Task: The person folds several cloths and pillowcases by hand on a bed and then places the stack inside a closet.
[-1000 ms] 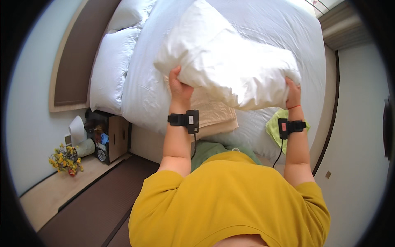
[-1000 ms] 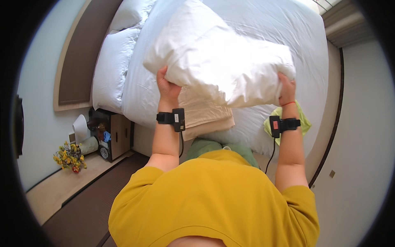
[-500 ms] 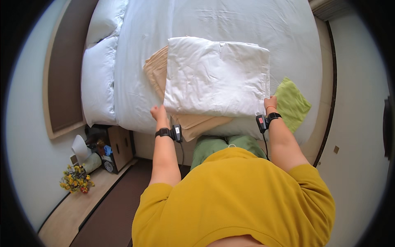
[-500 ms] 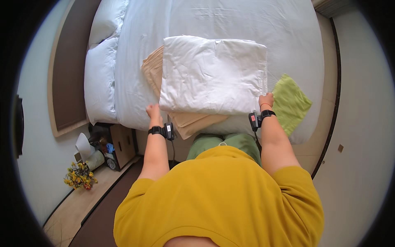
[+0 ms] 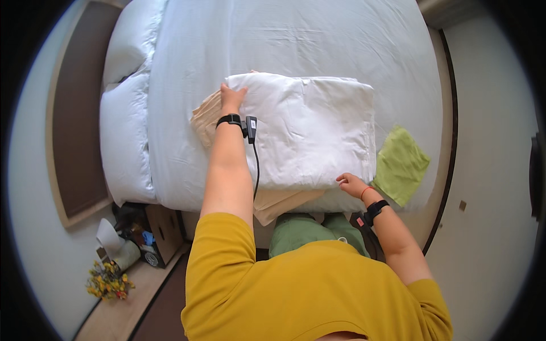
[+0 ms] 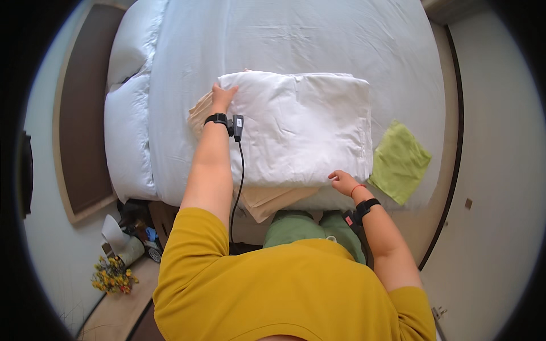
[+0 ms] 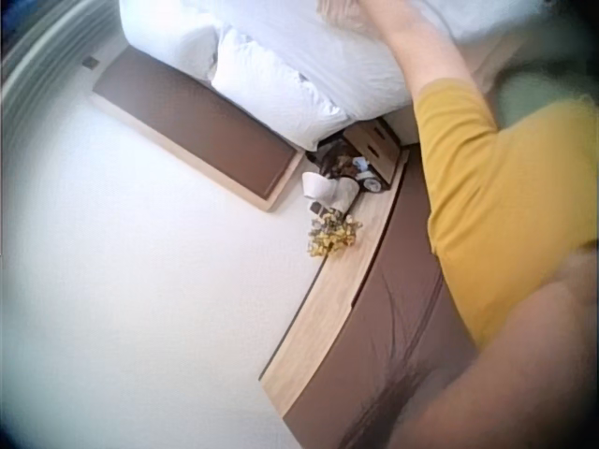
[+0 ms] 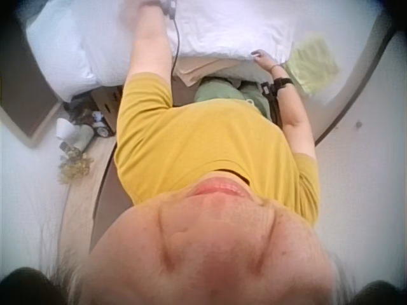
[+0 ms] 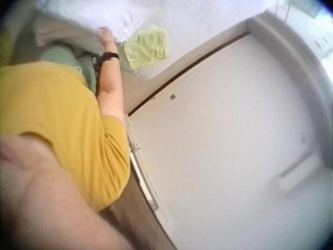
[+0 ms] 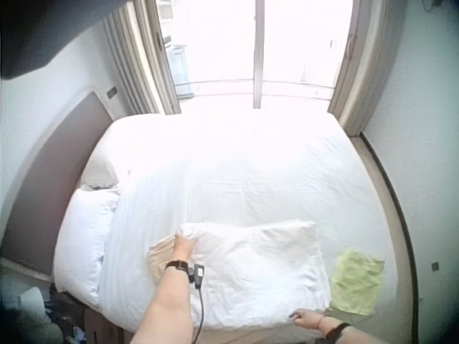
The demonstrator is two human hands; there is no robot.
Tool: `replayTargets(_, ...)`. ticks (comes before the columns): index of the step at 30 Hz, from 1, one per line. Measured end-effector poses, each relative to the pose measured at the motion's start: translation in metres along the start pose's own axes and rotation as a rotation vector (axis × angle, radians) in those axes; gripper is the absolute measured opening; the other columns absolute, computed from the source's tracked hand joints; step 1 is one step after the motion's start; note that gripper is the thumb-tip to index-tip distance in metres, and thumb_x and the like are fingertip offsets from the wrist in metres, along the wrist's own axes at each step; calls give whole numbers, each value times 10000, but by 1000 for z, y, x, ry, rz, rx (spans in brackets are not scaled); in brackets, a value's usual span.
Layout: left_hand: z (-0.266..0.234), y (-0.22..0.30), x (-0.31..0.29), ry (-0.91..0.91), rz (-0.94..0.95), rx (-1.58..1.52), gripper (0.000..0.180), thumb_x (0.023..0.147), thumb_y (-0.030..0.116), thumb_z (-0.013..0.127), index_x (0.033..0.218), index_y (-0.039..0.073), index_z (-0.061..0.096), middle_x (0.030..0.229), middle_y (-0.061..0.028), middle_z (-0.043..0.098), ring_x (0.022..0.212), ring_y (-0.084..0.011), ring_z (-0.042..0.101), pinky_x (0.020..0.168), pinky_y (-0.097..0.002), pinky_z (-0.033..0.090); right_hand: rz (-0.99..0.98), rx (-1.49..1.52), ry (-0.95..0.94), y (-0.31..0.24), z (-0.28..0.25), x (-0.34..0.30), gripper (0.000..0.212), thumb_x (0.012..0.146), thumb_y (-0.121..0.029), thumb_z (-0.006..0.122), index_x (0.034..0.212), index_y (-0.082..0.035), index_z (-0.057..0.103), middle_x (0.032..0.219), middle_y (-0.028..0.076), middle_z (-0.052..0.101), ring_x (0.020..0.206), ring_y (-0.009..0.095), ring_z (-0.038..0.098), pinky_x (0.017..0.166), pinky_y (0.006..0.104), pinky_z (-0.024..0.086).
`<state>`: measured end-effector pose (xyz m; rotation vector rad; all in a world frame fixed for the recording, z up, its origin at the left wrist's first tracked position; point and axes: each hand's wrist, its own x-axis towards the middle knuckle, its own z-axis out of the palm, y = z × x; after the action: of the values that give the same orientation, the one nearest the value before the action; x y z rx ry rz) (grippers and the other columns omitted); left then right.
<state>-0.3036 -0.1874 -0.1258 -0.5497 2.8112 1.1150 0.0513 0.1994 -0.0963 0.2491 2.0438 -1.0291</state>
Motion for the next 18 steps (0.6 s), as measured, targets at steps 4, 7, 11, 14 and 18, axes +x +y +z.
replayTargets(4, -1, 22, 0, -37, 16, -250, 542, 715, 130, 675, 1205, -48, 529, 1085, -171, 638, 970, -278, 632, 842, -344, 491, 320, 500, -93, -38, -31, 6, 370, 841, -193, 560, 1189, -66, 567, 939, 53, 632, 807, 135, 596, 678, 281, 502)
replayTargets(7, -7, 20, -68, -404, -103, -801, 400, 776, 124, 586, 1153, -9, 569, 1022, -103, 627, 874, -200, 596, 772, -318, 479, 267, 516, 39, -26, -29, 9, 320, 884, -271, 575, 1137, -75, 558, 901, 38, 626, 781, 126, 592, 675, 294, 510)
replayTargets(11, -58, 25, -190, -607, -404, -500, 341, 812, 145, 556, 1125, 20, 610, 984, -67, 638, 835, -169, 590, 721, -306, 476, 286, 819, 181, -51, -46, 26, 513, 867, -456, 611, 1213, -99, 489, 1042, 86, 589, 910, 185, 585, 728, 364, 528)
replayTargets(14, -68, -29, -262, -664, -429, -689, 319, 813, 119, 553, 1108, 25, 628, 977, -58, 659, 853, -165, 607, 727, -313, 487, 260, 981, 292, -79, -80, 40, 691, 837, -599, 585, 1324, -143, 405, 1209, 139, 516, 1050, 270, 557, 811, 452, 518)
replayTargets(18, -106, -41, -372, -756, -521, -749, 315, 791, 29, 544, 1088, 24, 647, 1005, -40, 664, 873, -152, 626, 788, -298, 497, 253, 1170, 451, -62, -111, 36, 992, 728, -651, 679, 1395, -37, 277, 1233, 190, 508, 1054, 332, 569, 780, 491, 534)
